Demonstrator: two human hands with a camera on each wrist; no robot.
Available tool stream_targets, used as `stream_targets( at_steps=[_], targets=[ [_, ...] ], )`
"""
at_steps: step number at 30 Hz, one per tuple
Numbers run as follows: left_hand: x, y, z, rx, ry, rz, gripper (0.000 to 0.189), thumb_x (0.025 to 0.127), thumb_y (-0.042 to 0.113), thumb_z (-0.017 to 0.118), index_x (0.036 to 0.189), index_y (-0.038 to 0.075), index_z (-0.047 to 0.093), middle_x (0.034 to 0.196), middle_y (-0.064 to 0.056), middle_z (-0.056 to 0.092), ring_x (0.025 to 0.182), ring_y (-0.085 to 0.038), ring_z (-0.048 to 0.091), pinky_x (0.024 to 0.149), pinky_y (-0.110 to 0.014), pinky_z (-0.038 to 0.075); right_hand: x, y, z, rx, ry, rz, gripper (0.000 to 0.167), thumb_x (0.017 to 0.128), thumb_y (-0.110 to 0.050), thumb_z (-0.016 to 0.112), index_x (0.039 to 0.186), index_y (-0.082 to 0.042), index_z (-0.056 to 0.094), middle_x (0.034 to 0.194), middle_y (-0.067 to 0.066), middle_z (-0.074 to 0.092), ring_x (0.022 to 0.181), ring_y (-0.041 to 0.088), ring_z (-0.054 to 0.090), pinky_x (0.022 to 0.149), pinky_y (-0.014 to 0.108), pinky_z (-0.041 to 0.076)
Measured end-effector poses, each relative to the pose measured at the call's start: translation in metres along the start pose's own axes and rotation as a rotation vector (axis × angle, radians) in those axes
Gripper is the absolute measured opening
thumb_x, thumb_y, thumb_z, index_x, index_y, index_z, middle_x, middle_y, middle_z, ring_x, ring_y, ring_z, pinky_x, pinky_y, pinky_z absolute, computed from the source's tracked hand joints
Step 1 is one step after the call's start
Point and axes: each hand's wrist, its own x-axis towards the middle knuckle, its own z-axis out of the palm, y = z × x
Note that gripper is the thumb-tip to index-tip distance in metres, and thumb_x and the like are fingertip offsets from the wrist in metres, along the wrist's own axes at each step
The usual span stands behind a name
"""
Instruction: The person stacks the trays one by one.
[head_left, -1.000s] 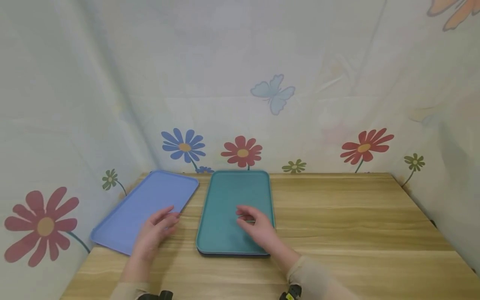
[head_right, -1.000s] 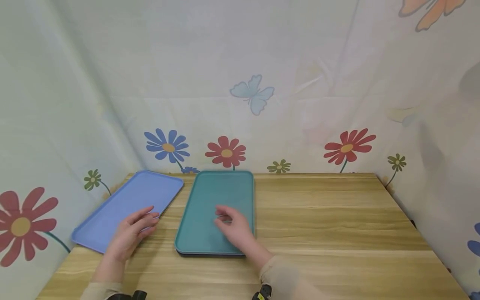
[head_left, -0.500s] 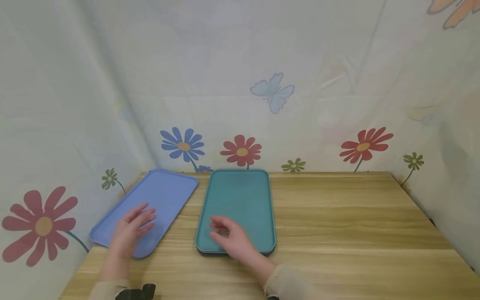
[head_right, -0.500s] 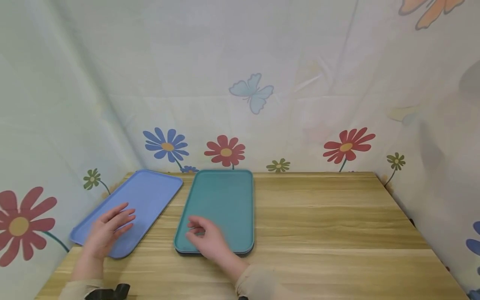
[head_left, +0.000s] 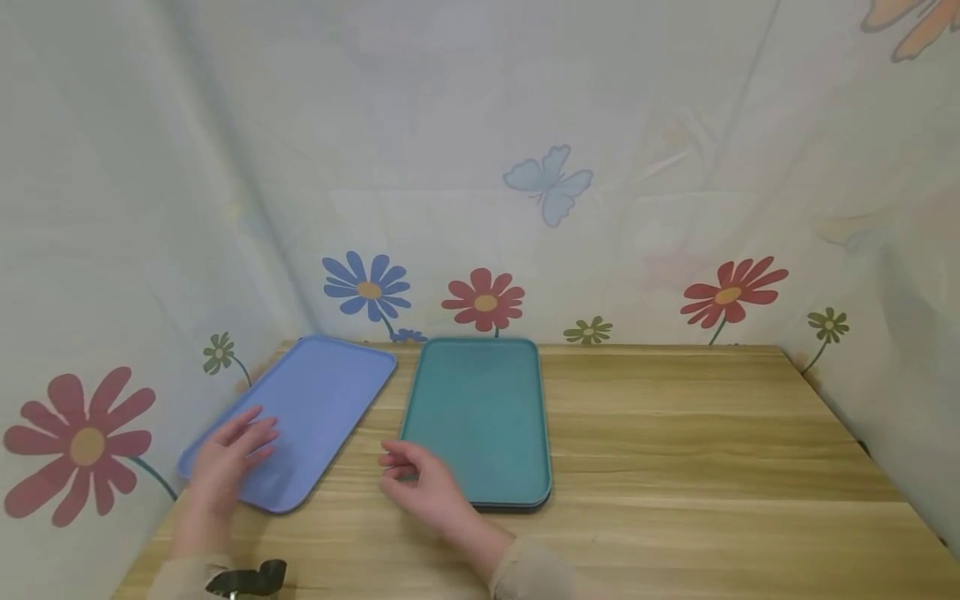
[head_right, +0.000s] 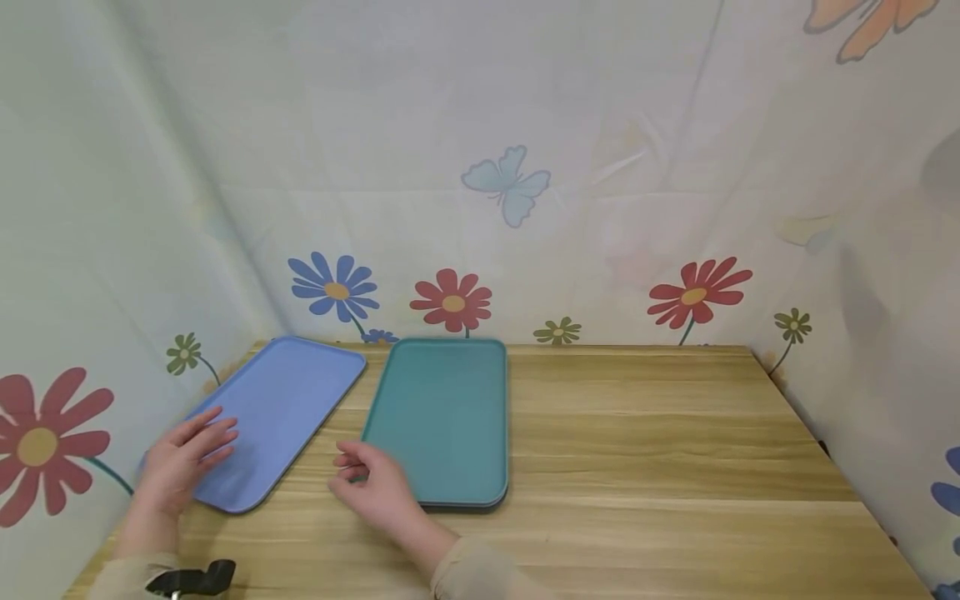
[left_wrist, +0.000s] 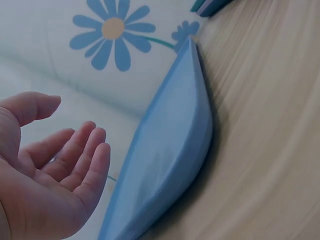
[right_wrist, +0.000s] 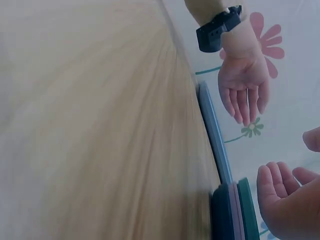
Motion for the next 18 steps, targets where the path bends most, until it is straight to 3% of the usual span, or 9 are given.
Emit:
stream_targets(
  at_steps=[4, 10, 13, 18],
  targets=[
    [0.003, 0.0, -0.013, 0.003, 0.01, 0.017, 0.022, 0.098, 0.01, 0.062, 0.106, 0.031, 0.062, 0.097, 0.016, 0.071, 0.089, 0.0, 0.067, 0.079, -0.018, 0.054, 0.001, -0.002, 0.011, 0.03, -0.004, -0.009, 0.045, 0.088, -0.003, 0.069, 0.131, 0.003, 0.058, 0.113, 0.011, 0.067, 0.099, 0.017, 0.064, 0.082, 0.018, 0.051],
    [0.01, 0.002, -0.028, 0.081, 0.076, 0.008, 0.025, 0.095, 0.015, 0.067, 0.116, 0.026, 0.059, 0.094, 0.019, 0.07, 0.087, 0.003, 0.066, 0.078, -0.016, 0.053, 0.002, -0.006, 0.027, 0.057, 0.003, -0.019, 0.047, 0.086, 0.001, 0.069, 0.131, 0.006, 0.057, 0.112, 0.015, 0.067, 0.097, 0.019, 0.065, 0.083, 0.02, 0.051],
    [0.013, 0.001, -0.036, 0.129, 0.108, -0.008, 0.042, 0.094, 0.016, 0.07, 0.134, 0.017, 0.056, 0.093, 0.022, 0.069, 0.087, 0.006, 0.065, 0.077, -0.013, 0.052, 0.004, -0.005, 0.033, 0.064, 0.007, -0.016, 0.048, 0.086, 0.001, 0.069, 0.132, 0.005, 0.057, 0.113, 0.016, 0.067, 0.098, 0.019, 0.065, 0.084, 0.02, 0.051],
    [0.016, -0.002, -0.047, 0.157, 0.114, -0.007, 0.072, 0.093, 0.013, 0.071, 0.152, 0.0, 0.033, 0.095, 0.025, 0.068, 0.088, 0.008, 0.063, 0.077, -0.011, 0.05, 0.006, -0.002, 0.044, 0.076, 0.025, -0.025, 0.051, 0.085, 0.001, 0.07, 0.134, 0.007, 0.055, 0.115, 0.014, 0.066, 0.1, 0.021, 0.065, 0.085, 0.02, 0.051]
  ],
)
